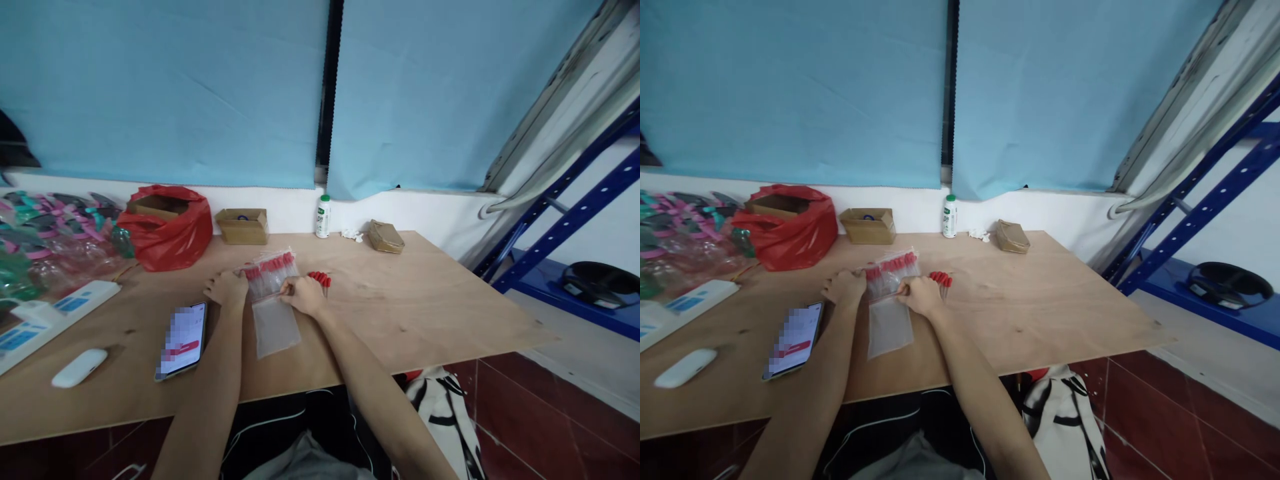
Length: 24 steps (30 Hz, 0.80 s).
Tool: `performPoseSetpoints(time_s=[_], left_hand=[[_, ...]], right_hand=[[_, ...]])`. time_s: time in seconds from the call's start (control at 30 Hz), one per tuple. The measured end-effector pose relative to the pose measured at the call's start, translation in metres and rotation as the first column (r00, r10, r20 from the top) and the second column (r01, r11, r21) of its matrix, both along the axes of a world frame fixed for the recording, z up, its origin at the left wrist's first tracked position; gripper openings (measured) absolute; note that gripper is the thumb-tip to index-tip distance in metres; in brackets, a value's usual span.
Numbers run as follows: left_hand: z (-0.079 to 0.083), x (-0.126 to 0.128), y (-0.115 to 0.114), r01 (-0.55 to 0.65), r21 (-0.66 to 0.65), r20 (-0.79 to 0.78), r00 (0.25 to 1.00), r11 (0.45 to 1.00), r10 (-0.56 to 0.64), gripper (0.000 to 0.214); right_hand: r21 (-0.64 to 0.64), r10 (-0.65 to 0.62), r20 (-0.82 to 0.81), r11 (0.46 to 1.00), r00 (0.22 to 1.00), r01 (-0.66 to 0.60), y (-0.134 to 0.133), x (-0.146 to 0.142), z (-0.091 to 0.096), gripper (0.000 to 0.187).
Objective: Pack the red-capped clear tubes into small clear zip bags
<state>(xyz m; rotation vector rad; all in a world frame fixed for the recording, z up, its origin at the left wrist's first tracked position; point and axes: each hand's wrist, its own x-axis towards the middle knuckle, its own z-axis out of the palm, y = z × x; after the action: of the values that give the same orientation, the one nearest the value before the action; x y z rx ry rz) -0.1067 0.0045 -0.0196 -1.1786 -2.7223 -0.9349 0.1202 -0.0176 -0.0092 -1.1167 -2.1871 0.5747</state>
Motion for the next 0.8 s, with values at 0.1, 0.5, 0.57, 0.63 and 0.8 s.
performPoseSetpoints(time_s=[0.1,0.5,0.57,0.63,0.8], left_hand=[[-0.003,-0.004,0.004,0.014,0.069,0.063,0.998,0.998,-0.019,0.043],[0.042,0.021,-0.007,0.451,0.705,-0.119,0.835,0.547,-0.537,0.034],[0.048,0.031,-0.011,0.53,0.704,-0.192,0.783,0.472,-0.592,0.031],[0.051,0.04,-0.012,0.596,0.69,-0.235,0.721,0.411,-0.652,0.029],[0.044,0.057,-0.011,0.696,0.63,-0.223,0.588,0.346,-0.777,0.028]], right_hand=[[0.052,-0.064,0.079,0.997,0.995,0.06,-0.001,-0.002,-0.001,0.02],[0.092,-0.181,-0.337,0.97,0.924,0.224,0.005,0.007,0.001,0.041],[0.116,-0.17,-0.421,0.964,0.891,0.239,0.008,0.009,0.002,0.052],[0.134,-0.153,-0.482,0.96,0.862,0.246,0.011,0.01,0.003,0.061],[-0.013,-0.096,-0.64,0.993,0.763,0.114,0.024,0.016,0.003,0.049]])
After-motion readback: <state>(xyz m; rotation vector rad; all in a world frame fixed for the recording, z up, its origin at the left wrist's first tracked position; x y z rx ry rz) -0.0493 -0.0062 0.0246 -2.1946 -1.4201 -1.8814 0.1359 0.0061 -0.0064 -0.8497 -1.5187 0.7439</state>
